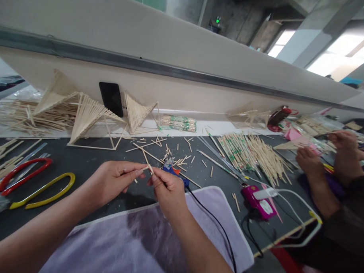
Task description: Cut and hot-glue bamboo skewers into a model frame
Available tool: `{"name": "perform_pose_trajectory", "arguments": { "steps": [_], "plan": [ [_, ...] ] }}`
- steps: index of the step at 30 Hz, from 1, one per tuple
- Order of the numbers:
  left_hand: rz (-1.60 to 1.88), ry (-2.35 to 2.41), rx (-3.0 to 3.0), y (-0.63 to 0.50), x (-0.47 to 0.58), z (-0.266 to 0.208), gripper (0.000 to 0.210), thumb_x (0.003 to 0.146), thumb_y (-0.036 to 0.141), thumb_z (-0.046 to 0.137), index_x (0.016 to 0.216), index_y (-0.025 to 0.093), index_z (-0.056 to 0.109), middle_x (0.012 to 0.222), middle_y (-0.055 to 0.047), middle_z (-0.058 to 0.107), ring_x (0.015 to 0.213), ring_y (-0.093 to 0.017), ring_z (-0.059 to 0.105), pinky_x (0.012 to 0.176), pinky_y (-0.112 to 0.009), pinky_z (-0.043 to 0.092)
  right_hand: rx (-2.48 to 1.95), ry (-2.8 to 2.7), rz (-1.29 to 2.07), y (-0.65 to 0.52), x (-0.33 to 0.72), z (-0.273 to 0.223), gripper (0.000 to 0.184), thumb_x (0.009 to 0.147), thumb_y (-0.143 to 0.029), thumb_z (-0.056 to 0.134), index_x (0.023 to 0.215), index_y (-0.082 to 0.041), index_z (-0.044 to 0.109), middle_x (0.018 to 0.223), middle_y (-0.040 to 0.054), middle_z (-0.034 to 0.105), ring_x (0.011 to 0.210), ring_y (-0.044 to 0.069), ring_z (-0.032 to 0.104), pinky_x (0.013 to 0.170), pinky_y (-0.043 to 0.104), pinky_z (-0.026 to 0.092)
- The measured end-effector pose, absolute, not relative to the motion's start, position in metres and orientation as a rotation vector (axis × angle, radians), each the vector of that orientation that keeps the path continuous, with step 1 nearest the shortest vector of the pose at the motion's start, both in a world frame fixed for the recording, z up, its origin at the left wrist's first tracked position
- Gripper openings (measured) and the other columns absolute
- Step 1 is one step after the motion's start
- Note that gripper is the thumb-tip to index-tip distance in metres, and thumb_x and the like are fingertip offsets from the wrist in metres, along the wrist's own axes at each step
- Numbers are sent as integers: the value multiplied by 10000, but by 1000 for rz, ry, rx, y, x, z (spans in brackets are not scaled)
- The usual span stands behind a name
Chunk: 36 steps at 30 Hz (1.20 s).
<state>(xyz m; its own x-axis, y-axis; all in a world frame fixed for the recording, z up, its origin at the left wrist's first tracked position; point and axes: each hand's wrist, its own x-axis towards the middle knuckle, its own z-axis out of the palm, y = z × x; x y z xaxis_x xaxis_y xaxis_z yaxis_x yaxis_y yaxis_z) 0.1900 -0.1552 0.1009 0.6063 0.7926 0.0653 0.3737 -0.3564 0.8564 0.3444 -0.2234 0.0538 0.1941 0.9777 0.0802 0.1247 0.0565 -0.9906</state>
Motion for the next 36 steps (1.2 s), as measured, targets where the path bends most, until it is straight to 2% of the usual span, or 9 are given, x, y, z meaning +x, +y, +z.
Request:
{"name": "perform_pose_trajectory", "arguments": {
  "steps": [5,24,31,36],
  "plan": [
    [625,939,1953,-155,191,99,287,804,312,475,983,248,690,699,22,691,515,-95,538,454,-164,401,-1350,-1187,960,-223,345,53,322,828,-371,508,1093,-236,630,695,4,583,426,54,404,402,192,317],
    [624,927,2087,-152,192,91,301,834,260,434,1024,280,667,818,35,705,601,-105,595,513,-169,435,-1365,-1174,972,-219,344,46,322,828,-358,505,1114,-261,618,770,10,626,415,51,415,393,190,344],
    [610,931,2112,-151,192,92,295,844,285,430,1013,274,672,775,33,700,578,-100,585,517,-168,429,-1374,-1186,979,-218,344,47,314,832,-333,498,1110,-254,617,782,12,632,403,46,418,381,185,349],
    [600,943,2118,-151,193,94,280,837,274,429,927,254,693,762,32,694,629,-109,602,543,-166,433,-1375,-1220,970,-217,346,44,316,841,-333,486,1128,-275,605,801,7,639,410,45,427,391,183,363]
  ]
}}
